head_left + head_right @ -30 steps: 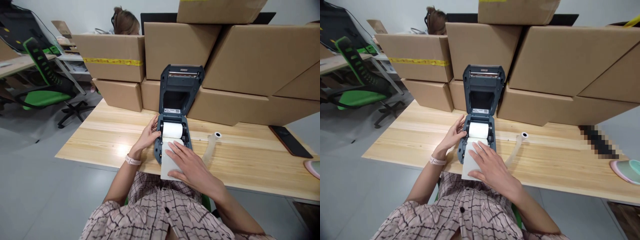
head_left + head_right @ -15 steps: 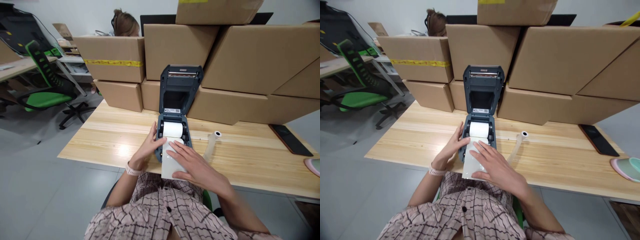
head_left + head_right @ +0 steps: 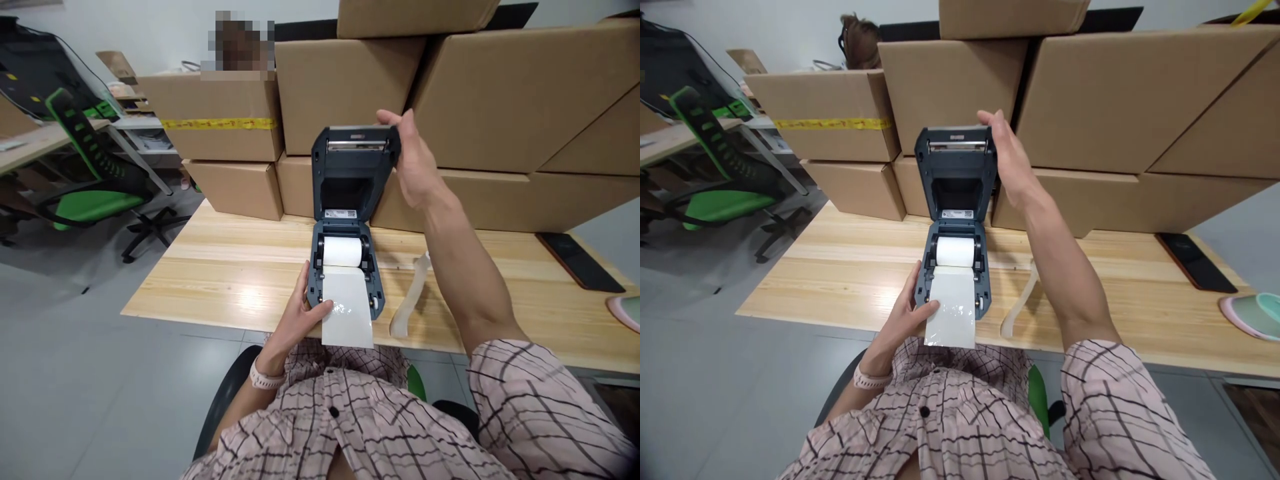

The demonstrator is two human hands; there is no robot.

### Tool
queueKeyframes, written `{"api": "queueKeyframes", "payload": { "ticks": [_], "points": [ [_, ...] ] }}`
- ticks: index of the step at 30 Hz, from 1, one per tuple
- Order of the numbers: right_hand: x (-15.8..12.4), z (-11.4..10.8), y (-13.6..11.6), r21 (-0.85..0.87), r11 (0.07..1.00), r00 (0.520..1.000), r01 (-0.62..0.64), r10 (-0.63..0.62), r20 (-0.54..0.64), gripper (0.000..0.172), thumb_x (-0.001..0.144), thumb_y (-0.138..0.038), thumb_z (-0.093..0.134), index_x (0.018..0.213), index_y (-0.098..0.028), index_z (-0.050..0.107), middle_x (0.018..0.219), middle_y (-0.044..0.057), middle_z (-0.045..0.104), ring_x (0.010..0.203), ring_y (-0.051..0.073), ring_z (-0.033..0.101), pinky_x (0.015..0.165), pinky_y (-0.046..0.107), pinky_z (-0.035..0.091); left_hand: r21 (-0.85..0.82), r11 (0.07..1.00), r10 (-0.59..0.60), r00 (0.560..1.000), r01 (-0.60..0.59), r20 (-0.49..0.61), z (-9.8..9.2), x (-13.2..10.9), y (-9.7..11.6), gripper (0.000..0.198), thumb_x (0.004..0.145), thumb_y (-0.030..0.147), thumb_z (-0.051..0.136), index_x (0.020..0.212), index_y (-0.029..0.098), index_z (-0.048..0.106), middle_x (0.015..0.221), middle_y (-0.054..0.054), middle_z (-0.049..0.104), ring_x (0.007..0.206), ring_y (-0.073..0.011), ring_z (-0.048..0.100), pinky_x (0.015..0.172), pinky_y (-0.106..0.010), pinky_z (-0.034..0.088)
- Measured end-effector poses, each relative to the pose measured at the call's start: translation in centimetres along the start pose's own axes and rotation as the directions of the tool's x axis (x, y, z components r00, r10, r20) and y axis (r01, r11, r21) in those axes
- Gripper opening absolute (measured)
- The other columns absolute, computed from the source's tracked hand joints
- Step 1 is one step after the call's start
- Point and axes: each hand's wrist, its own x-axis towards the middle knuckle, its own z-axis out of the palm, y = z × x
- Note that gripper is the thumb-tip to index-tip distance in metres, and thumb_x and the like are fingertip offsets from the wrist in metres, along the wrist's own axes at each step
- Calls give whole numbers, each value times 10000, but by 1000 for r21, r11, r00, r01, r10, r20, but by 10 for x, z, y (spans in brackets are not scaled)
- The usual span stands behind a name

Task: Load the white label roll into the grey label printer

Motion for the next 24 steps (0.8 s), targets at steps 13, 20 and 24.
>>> {"api": "queueKeyframes", "payload": {
  "ticks": [13, 20, 24],
  "points": [
    [-245, 39, -48, -253, 946, 978, 202, -184, 96, 589, 1085, -539, 255, 1638, -338, 277, 1536, 91, 539, 1519, 298, 409, 1209, 571, 407, -38, 990, 131, 984, -136, -118, -4, 21, 9, 993, 910, 626, 654, 1673, 340, 87, 1761, -69, 166, 1630, -333, 136, 1325, -491, 177],
    [-251, 52, -46, -287, 941, 984, 176, -177, 22, 562, 1078, -423, 324, 1633, -341, 308, 1436, 92, 598, 1418, 324, 498, 1153, 561, 456, -73, 985, 149, 983, -157, -103, 3, 20, -4, 1058, 882, 567, 718, 1674, 306, 68, 1716, -113, 305, 1581, -340, 290, 1283, -477, 277],
    [-251, 53, -49, -302, 940, 987, 157, -158, 21, 555, 1072, -429, 322, 1621, -353, 331, 1392, 87, 616, 1372, 330, 520, 1134, 545, 465, -70, 977, 190, 973, -200, -130, 8, 20, -8, 1004, 885, 577, 706, 1664, 311, 131, 1703, -109, 334, 1548, -349, 352, 1248, -464, 340]
  ]
}}
